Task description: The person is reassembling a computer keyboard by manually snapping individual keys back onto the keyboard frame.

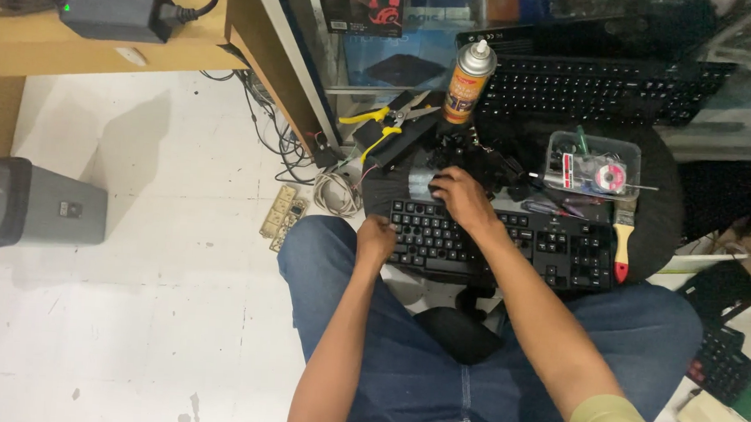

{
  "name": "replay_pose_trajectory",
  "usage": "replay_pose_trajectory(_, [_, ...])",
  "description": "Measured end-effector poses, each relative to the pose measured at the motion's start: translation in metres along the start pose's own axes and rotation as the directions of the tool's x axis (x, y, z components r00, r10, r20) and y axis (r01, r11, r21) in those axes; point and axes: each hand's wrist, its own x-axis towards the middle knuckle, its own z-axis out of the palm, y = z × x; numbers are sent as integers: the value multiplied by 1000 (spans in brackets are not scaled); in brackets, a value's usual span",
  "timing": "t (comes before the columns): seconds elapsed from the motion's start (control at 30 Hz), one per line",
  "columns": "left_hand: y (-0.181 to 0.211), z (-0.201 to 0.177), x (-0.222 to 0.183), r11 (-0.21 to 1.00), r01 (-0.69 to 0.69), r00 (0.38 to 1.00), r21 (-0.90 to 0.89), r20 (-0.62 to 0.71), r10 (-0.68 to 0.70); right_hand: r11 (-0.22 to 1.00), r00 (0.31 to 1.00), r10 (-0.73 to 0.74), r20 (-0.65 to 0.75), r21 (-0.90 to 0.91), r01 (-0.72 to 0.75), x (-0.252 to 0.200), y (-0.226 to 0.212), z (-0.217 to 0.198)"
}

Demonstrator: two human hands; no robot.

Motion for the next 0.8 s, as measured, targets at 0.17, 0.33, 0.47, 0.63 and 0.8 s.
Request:
replay_pose_trajectory(0.17, [22, -1, -3, 999, -18, 997, -39, -78, 15, 996, 999, 33, -34, 79, -30, 0, 4, -4])
replay_pose_trajectory(0.33, [49, -11, -37, 985, -160, 962, 71, -214, 172, 937, 973, 196, -123, 314, -149, 8, 13, -8])
replay_pose_trajectory(0.47, [80, -16, -64, 859, -508, 767, 62, -420, 484, 28, 812, 572, 114, 987, -158, -3, -14, -28])
replay_pose_trajectory(0.63, [84, 8, -53, 568, -21, 980, -823, 95, 175, 152, 897, 420, 137, 964, -219, -47, -82, -56])
replay_pose_trajectory(0.8, [71, 29, -42, 74, 345, 899, -936, 352, 261, 785, 966, 248, -77, 599, -154, -74, -120, -62])
